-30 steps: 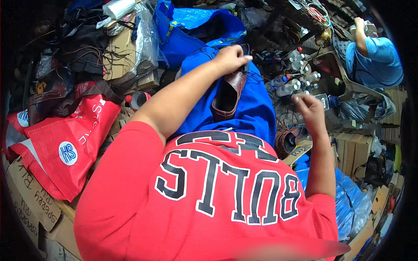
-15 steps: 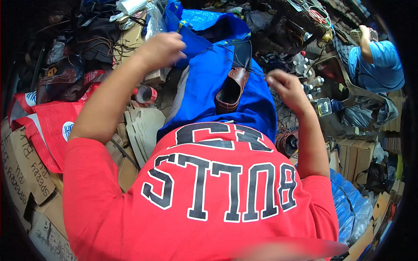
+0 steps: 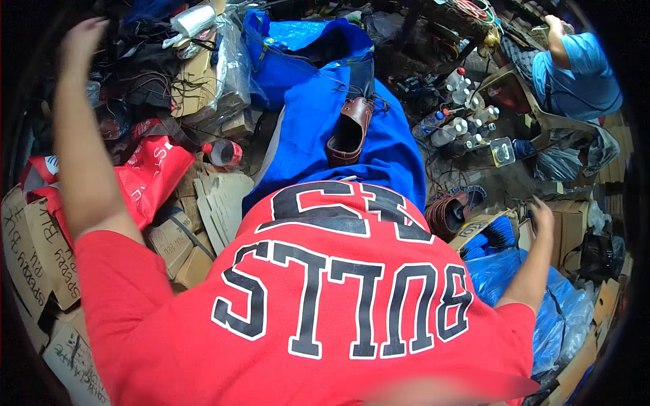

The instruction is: Stitching a leather shoe upper by hand using a needle and thread.

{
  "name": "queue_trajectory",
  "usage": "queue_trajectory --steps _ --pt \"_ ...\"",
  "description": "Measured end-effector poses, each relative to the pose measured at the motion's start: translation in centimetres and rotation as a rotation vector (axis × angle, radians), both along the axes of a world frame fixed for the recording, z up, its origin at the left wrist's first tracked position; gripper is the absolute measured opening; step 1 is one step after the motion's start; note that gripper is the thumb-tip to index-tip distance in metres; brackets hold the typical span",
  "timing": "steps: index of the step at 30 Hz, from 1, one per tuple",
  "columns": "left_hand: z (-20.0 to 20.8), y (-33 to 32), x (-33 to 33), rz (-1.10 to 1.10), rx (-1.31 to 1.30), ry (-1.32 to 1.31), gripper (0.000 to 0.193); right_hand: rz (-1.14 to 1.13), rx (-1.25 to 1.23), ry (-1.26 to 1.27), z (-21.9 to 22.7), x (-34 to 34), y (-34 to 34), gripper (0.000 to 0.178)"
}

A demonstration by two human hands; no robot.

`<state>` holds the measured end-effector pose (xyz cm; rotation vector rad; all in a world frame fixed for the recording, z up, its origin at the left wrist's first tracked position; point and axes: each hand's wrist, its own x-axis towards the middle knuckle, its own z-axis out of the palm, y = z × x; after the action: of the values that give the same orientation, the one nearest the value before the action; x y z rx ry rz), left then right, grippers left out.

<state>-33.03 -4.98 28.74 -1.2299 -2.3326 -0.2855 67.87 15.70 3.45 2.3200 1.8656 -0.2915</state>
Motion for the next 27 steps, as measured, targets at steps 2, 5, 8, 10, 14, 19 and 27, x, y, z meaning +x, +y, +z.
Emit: queue_trajectory --steps 2,5,8,10,14,19,27 --pt "-8.0 3.8 9.0 -0.408 -0.087 -0.155 0.034 0.259 0.078 0.338 -3.2 -9.3 0.7 0.042" --pt "-17.8 7.3 21.5 -0.827 -0.157 -0.545 0.039 0.561 0.241 0.693 -5.4 -23.6 -0.3 0.041" --pt "-22.1 8.8 29.7 -0.884 -0.27 -0.433 0.043 0.714 0.236 0.863 -4.5 -34.2 -1.8 0.043" --pt "-23.2 9.4 32.6 -0.843 -0.295 -0.493 0.041 0.734 0.261 0.959 -3.7 -38.5 -2.8 0.039" --pt "-24.2 10.4 33.6 -0.926 -0.379 -0.521 0.022 0.617 0.087 0.979 -2.2 -40.4 -3.6 0.025" --pt "-25.7 11.5 30.8 -0.876 -0.378 -0.978 0.03 0.325 -0.172 1.323 -2.5 -39.0 -3.4 0.021" --pt "-23.4 11.8 14.0 -0.618 0.107 -0.992 0.032 0.015 0.086 1.229 -1.9 -29.6 -2.7 0.019"
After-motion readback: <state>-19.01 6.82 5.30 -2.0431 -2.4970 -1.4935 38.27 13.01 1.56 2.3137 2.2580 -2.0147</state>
